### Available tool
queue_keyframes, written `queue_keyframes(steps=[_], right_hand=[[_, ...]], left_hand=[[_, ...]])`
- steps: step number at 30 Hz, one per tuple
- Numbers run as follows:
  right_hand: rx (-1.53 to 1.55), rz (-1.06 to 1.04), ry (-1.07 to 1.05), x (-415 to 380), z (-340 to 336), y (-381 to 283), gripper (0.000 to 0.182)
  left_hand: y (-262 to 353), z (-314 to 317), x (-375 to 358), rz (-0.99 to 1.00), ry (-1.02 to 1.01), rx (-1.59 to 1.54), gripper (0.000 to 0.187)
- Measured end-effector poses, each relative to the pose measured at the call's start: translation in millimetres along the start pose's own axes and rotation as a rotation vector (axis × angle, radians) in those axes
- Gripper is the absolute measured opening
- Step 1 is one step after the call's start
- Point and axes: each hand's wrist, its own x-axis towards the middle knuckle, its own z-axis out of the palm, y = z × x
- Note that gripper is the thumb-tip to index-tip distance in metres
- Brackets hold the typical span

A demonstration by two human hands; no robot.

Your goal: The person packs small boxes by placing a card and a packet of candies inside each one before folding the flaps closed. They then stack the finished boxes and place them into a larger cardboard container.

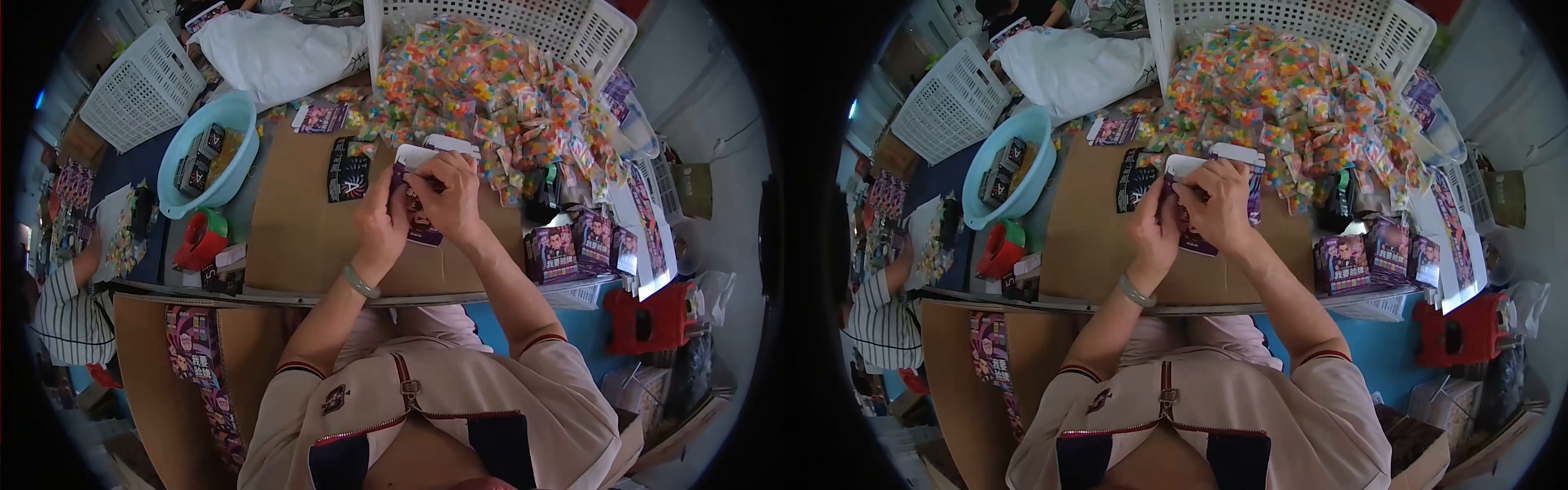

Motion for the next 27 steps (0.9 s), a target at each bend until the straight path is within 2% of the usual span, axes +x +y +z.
queue_keyframes(steps=[1, 3, 5, 7, 9, 11, 15, 17, 18, 19, 21, 22, 23, 25, 27], right_hand=[[0.052, -0.03, -0.007, -8.3, 3.4, -5.3, 0.014], [0.154, -0.055, -0.023, -21.5, 9.8, -13.5, 0.015], [0.212, 0.046, -0.049, -31.7, 15.6, -20.3, 0.015], [0.271, 0.159, -0.089, -40.5, 20.5, -26.1, 0.015], [0.27, 0.126, -0.096, -48.2, 22.1, -32.5, 0.013], [0.258, 0.089, -0.118, -58.4, 25.1, -32.6, 0.013], [0.228, 0.007, -0.113, -72.3, 21.4, -36.4, 0.018], [0.272, 0.273, 0.138, -76.7, 17.4, -41.1, 0.021], [0.227, 0.258, 0.009, -85.8, 11.2, -34.5, 0.027], [0.227, 0.265, 0.005, -98.0, 10.8, -32.6, 0.027], [0.448, 0.483, -0.269, -117.5, 11.1, -30.4, 0.035], [0.474, 0.426, -0.232, -120.3, 10.7, -31.2, 0.036], [0.475, 0.434, -0.235, -125.6, 8.5, -31.7, 0.036], [0.506, 0.62, -0.304, -139.1, 1.0, -33.3, 0.026], [0.487, 0.681, -0.355, -147.5, -6.8, -41.5, 0.023]], left_hand=[[-2.0, -10.1, -8.3, -0.018, -0.012, 0.013, 0.037], [0.8, -28.7, -20.4, -0.232, -0.038, -0.047, 0.033], [17.8, -38.8, -28.7, -0.236, -0.049, -0.058, 0.032], [27.2, -43.2, -34.5, -0.042, 0.006, 0.036, 0.034], [20.1, -48.0, -52.9, -0.042, -0.007, 0.099, 0.038], [25.5, -53.8, -65.4, -0.298, -0.13, 0.01, 0.043], [15.2, -66.0, -82.0, -0.321, -0.19, -0.03, 0.041], [24.3, -72.1, -75.9, -0.428, -0.004, -0.372, 0.038], [27.9, -79.4, -76.8, -0.468, -0.048, -0.4, 0.04], [25.5, -84.2, -84.3, -0.476, -0.05, -0.398, 0.04], [22.4, -89.5, -98.2, -0.477, -0.18, -0.31, 0.038], [33.2, -92.9, -100.8, -0.663, -0.145, -0.488, 0.032], [35.8, -93.0, -108.8, -0.671, -0.147, -0.486, 0.032], [33.2, -93.0, -130.3, -0.826, -0.062, -0.656, 0.026], [26.4, -102.6, -155.6, -0.887, -0.083, -0.621, 0.022]])
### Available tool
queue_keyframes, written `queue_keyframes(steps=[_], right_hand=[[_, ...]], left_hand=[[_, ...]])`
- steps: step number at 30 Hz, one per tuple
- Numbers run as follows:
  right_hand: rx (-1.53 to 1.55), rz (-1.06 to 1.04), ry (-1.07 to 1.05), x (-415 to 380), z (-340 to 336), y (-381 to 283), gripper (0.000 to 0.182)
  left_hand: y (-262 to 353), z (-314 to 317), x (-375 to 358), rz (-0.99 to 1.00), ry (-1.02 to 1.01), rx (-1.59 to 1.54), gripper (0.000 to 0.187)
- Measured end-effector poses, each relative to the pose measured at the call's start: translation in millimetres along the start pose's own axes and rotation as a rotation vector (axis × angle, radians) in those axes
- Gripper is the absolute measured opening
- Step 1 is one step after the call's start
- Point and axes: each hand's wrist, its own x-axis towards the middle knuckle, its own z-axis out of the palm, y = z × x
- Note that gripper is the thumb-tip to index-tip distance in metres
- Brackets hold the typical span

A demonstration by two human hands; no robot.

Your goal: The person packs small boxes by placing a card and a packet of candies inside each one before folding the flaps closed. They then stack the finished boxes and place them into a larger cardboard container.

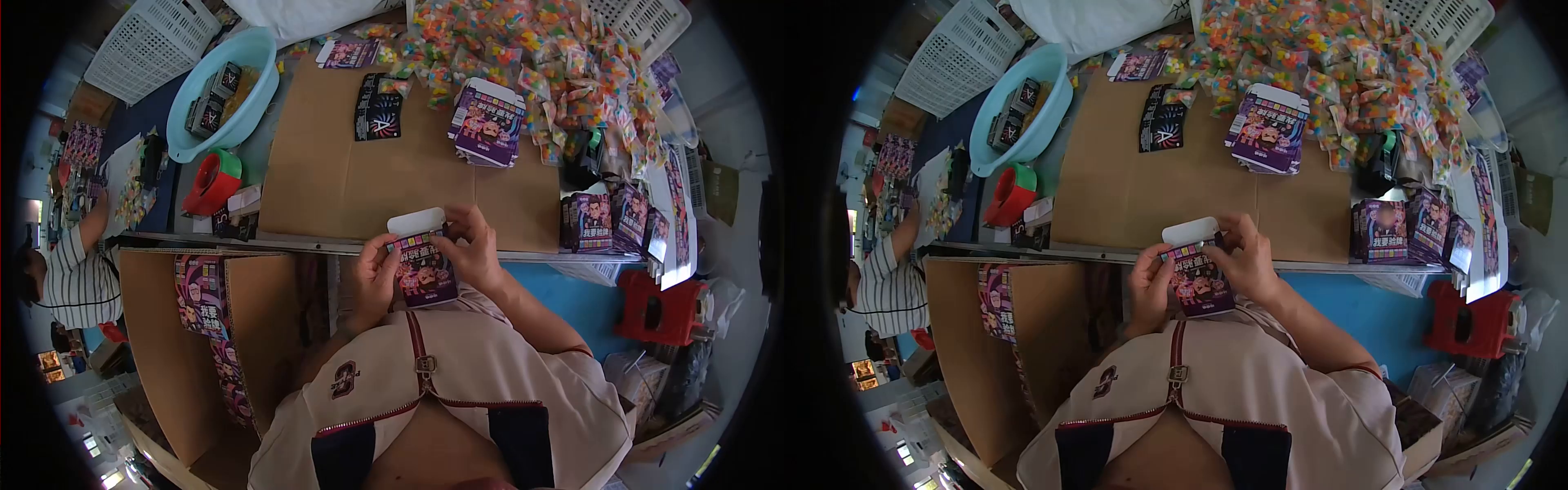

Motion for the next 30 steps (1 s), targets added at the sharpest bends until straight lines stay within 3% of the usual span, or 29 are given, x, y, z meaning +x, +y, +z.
queue_keyframes(steps=[2, 5, 7, 8, 9, 10, 11, 13, 15, 17, 20, 22, 26, 28, 30], right_hand=[[-0.021, 0.074, -0.024, -13.9, 0.5, 5.0, 0.02], [-0.018, -0.012, -0.072, -27.9, -1.4, 16.4, 0.016], [0.073, 0.256, -0.319, -33.3, -13.3, 2.6, 0.011], [0.028, 0.205, -0.331, -34.2, -19.2, 5.9, 0.009], [-0.013, 0.167, -0.347, -35.3, -22.6, 9.7, 0.008], [0.111, 0.338, -0.385, -34.4, -26.5, 0.6, 0.009], [0.116, 0.373, -0.388, -35.7, -24.6, -5.5, 0.009], [0.334, 0.376, -0.176, -37.8, -15.8, -14.0, 0.006], [0.288, 0.443, -0.224, -34.4, -20.1, -12.1, 0.005], [0.243, 0.485, -0.281, -33.3, -21.8, -12.7, 0.006], [0.174, 0.345, -0.329, -36.6, -22.3, -15.5, 0.007], [-0.065, -0.146, -0.359, -31.1, -24.1, -18.5, 0.009], [-0.079, -0.202, -0.396, -25.1, -25.2, -15.9, 0.008], [0.021, 0.238, -0.444, -17.0, -25.8, -32.1, 0.008], [0.049, 0.256, -0.454, -11.4, -28.6, -23.4, 0.007]], left_hand=[[-7.0, -7.9, -9.8, -0.042, 0.0, 0.056, 0.021], [5.1, -12.7, -19.0, -0.176, -0.075, -0.01, 0.017], [6.0, -15.4, -21.7, -0.235, -0.047, -0.018, 0.014], [4.6, -15.4, -24.2, -0.292, -0.022, -0.03, 0.013], [7.1, -13.1, -23.2, -0.211, -0.05, 0.08, 0.012], [7.7, -11.4, -24.1, -0.239, -0.047, 0.054, 0.012], [6.0, -9.6, -22.2, -0.255, -0.046, 0.027, 0.012], [0.7, -12.3, -17.2, -0.199, -0.052, 0.067, 0.009], [2.5, -15.9, -12.8, 0.113, -0.139, 0.304, 0.008], [12.3, -6.9, -14.2, 0.069, -0.09, 0.245, 0.008], [11.7, -14.2, -15.4, 0.063, -0.009, 0.294, 0.008], [9.8, -22.0, -9.3, 0.158, -0.155, 0.277, 0.01], [5.7, -26.1, -4.9, 0.222, -0.256, 0.207, 0.012], [16.5, -16.9, -3.9, -0.133, -0.189, 0.116, 0.014], [27.0, -9.7, 0.7, -0.16, -0.198, 0.117, 0.013]])
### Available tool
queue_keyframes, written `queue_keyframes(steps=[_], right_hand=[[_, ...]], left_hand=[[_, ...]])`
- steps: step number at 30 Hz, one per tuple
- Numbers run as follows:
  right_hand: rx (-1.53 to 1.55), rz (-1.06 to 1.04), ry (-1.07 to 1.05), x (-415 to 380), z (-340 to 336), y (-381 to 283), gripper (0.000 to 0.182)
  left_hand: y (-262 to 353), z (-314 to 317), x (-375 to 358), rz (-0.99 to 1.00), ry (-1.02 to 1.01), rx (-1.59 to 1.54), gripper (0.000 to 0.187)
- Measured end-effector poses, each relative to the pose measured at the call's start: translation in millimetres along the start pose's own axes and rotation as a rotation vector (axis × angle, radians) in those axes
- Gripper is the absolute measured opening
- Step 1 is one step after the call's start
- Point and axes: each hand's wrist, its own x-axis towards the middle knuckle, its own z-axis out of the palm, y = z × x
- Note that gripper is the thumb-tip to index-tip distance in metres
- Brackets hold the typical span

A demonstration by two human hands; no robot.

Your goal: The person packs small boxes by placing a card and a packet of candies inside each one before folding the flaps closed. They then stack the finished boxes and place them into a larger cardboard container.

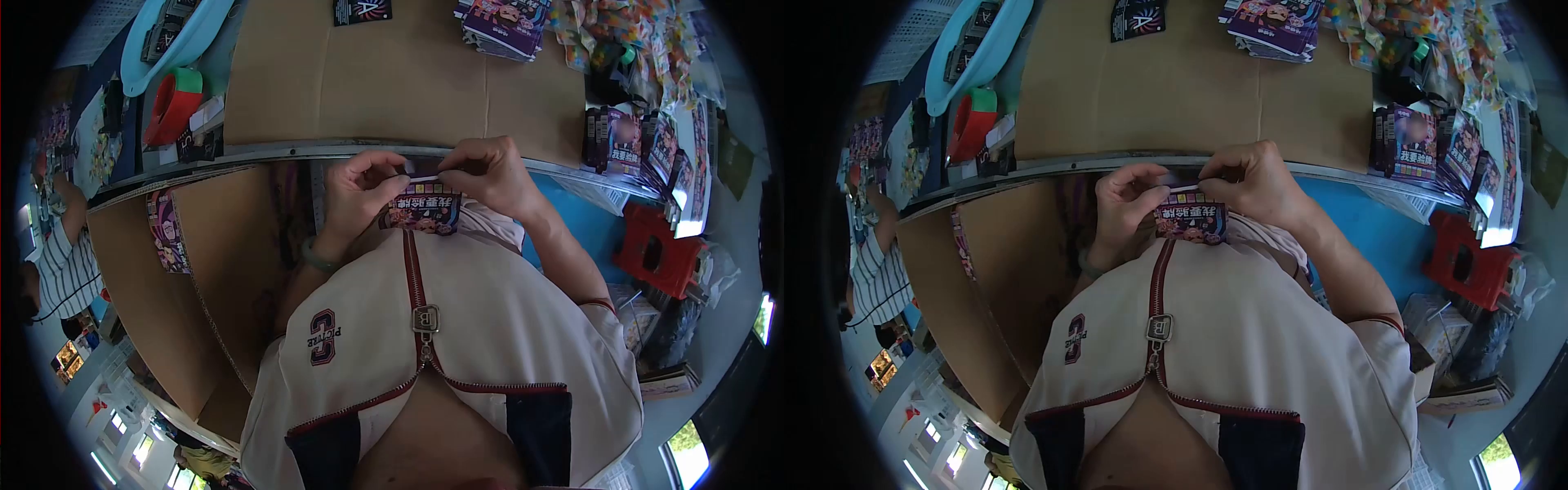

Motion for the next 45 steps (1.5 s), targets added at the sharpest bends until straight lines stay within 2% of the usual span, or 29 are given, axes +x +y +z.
queue_keyframes(steps=[2, 4, 8, 10, 11, 13, 17, 19, 20, 22, 23, 25, 26, 28, 30, 33, 35, 36, 37, 39, 40, 41, 42, 44, 45], right_hand=[[0.031, 0.015, -0.022, 1.3, 1.0, 7.3, 0.006], [-0.076, -0.094, 0.044, -0.4, 6.4, 12.7, 0.006], [-0.052, -0.202, 0.088, -5.4, 13.9, 20.9, 0.005], [-0.169, -0.28, 0.097, -6.1, 13.7, 22.2, 0.005], [-0.17, -0.281, 0.097, -5.3, 11.9, 19.0, 0.005], [-0.061, -0.112, 0.04, -4.0, 6.2, 9.8, 0.004], [-0.066, -0.071, 0.017, -8.0, 6.7, 7.8, 0.006], [-0.202, -0.304, 0.016, -12.1, 9.5, 7.3, 0.01], [-0.201, -0.298, 0.015, -13.7, 7.9, 8.2, 0.01], [-0.302, -0.385, -0.075, -17.5, 2.6, 9.3, 0.026], [-0.306, -0.394, -0.079, -16.1, 1.9, 8.7, 0.026], [-0.573, -0.444, -0.052, -9.9, -0.6, 5.8, 0.048], [-0.589, -0.469, -0.048, -4.1, -0.1, 1.8, 0.048], [-0.863, -0.678, -0.06, 9.9, 8.9, -6.7, 0.064], [-0.881, -0.713, -0.069, 27.0, 14.3, -11.6, 0.063], [-0.785, -0.789, -0.101, 61.4, 14.5, -25.5, 0.052], [-0.574, -0.503, -0.068, 83.7, 18.6, -34.6, 0.037], [-0.58, -0.515, -0.064, 95.0, 23.6, -39.1, 0.037], [-0.613, -0.446, -0.124, 105.9, 30.0, -43.5, 0.033], [-0.657, -0.383, -0.182, 118.6, 39.7, -53.6, 0.032], [-0.753, -0.356, -0.275, 122.0, 43.5, -59.6, 0.034], [-0.849, -0.324, -0.366, 125.2, 44.3, -65.4, 0.036], [-0.862, -0.326, -0.365, 128.1, 36.7, -73.5, 0.036], [-0.838, -0.594, -0.465, 137.5, 5.0, -89.3, 0.032], [-0.943, -0.613, -0.373, 153.6, -16.9, -75.9, 0.031]], left_hand=[[-0.4, 1.6, 1.5, -0.031, -0.003, -0.002, 0.013], [-8.2, 0.1, 4.6, 0.014, 0.011, 0.057, 0.011], [-15.7, -1.9, 2.5, 0.028, 0.018, 0.039, 0.008], [-15.6, -0.9, 3.6, 0.041, 0.013, 0.06, 0.007], [-12.4, -1.5, 4.5, 0.042, 0.013, 0.059, 0.007], [1.1, -0.6, 6.9, -0.077, -0.018, 0.007, 0.006], [-0.6, -1.9, 4.8, -0.095, -0.036, 0.019, 0.006], [-10.2, -2.5, -2.5, -0.197, -0.045, -0.273, 0.008], [-13.2, -1.4, -7.3, -0.202, -0.044, -0.275, 0.008], [-15.8, 2.0, -16.7, -0.055, 0.006, -0.103, 0.01], [-19.6, 0.2, -18.2, -0.046, 0.01, -0.102, 0.01], [-25.9, -5.1, -11.7, 0.124, 0.159, 0.099, 0.013], [-25.7, -9.9, -5.4, 0.154, 0.163, 0.1, 0.013], [-18.9, -23.3, 5.6, 0.011, 0.451, -0.225, 0.016], [-15.9, -41.4, 15.5, 0.05, 0.445, -0.261, 0.016], [-5.4, -53.2, 19.3, 0.072, 0.338, -0.317, 0.025], [-3.4, -51.3, 20.9, 0.386, 0.56, 0.259, 0.049], [-7.4, -57.1, 25.4, 0.563, 0.5, 0.652, 0.085], [-8.7, -51.4, 31.5, 0.575, 0.503, 0.65, 0.085], [-14.4, -30.1, 47.7, 0.674, 0.647, 0.62, 0.111], [-15.6, -29.5, 54.9, 0.622, 0.72, 0.673, 0.123], [-15.0, -30.5, 57.5, 0.632, 0.725, 0.665, 0.123], [-14.8, -30.1, 57.4, 0.629, 0.731, 0.657, 0.122], [-14.5, -30.0, 59.8, 0.631, 0.742, 0.638, 0.121], [-14.3, -30.5, 61.2, 0.615, 0.742, 0.639, 0.119]])
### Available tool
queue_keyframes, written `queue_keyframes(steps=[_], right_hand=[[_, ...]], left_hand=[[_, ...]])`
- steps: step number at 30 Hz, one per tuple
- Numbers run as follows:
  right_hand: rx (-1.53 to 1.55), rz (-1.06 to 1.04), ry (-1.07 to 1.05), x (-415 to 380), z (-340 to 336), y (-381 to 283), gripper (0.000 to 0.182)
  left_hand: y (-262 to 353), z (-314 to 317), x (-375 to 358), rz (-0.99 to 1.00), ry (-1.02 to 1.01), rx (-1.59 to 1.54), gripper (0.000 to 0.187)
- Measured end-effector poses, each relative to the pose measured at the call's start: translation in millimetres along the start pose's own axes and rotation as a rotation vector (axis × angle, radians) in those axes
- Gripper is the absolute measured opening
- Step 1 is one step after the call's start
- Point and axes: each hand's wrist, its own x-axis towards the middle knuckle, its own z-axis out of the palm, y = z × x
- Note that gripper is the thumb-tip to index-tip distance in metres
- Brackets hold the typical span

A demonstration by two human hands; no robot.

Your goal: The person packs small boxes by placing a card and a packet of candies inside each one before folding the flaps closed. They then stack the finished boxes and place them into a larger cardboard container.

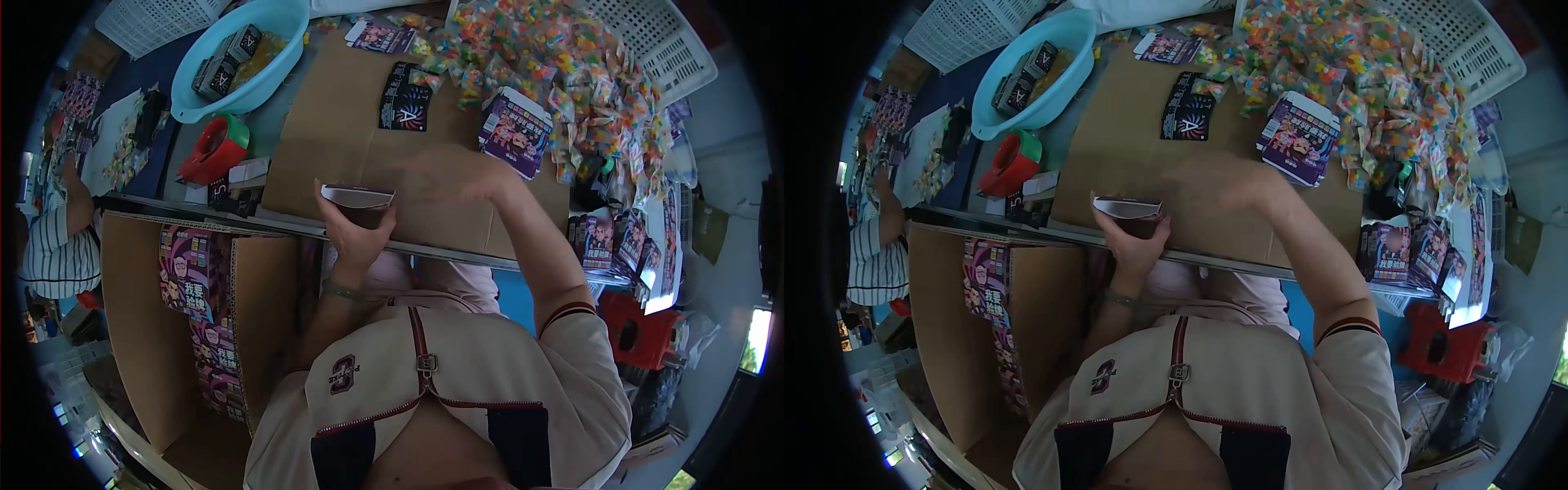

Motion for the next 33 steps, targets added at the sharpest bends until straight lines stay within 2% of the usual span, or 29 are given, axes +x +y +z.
queue_keyframes(steps=[1, 3, 6, 8, 11, 15, 17, 20, 23, 24, 26, 29, 33], right_hand=[[-0.12, 0.032, 0.048, 3.8, -1.2, 30.3, 0.03], [-0.627, 0.51, -0.116, 36.6, -35.1, 41.6, 0.028], [-0.776, 0.538, -0.008, 44.0, -30.0, 99.0, 0.023], [-0.769, 0.619, -0.162, 49.7, -24.9, 112.1, 0.018], [-0.723, 0.559, -0.057, 52.7, -20.4, 128.5, 0.017], [-0.495, 0.646, -0.028, 68.8, -38.4, 83.2, 0.018], [-0.292, 0.591, 0.004, 79.5, -33.4, 70.4, 0.024], [-0.226, 0.721, -0.037, 97.7, -15.0, 49.1, 0.028], [-0.138, 0.696, 0.037, 93.6, 13.3, 55.0, 0.039], [-0.135, 0.698, 0.041, 86.3, 40.4, 58.9, 0.039], [-0.388, 0.492, 0.45, 65.2, 98.4, 60.8, 0.053], [-0.347, 0.508, 0.434, 47.8, 108.1, 41.4, 0.063], [-0.385, 0.544, 0.419, 44.0, 102.3, 18.4, 0.059]], left_hand=[[-0.4, 0.1, 0.6, -0.014, -0.005, 0.006, 0.116], [-1.0, -1.0, 0.6, -0.02, -0.012, 0.022, 0.115], [-3.8, -2.6, -0.8, -0.043, -0.03, 0.039, 0.113], [-4.0, -3.9, -1.6, -0.06, -0.033, 0.035, 0.112], [-3.1, -4.9, -3.4, -0.116, -0.061, -0.026, 0.112], [-2.0, -4.9, -2.0, -0.121, -0.084, -0.058, 0.111], [-2.1, -3.7, -2.5, -0.132, -0.093, -0.087, 0.112], [-4.5, -3.2, -3.7, -0.11, -0.073, -0.08, 0.112], [-3.6, -4.0, -2.9, -0.09, -0.081, -0.054, 0.112], [-4.8, -3.5, -2.8, -0.072, -0.075, -0.041, 0.112], [-4.7, -2.6, -1.4, -0.056, -0.074, -0.032, 0.111], [-3.9, -2.6, -0.4, -0.03, -0.088, -0.019, 0.11], [-7.2, 0.7, -1.4, 0.003, -0.025, -0.036, 0.107]])
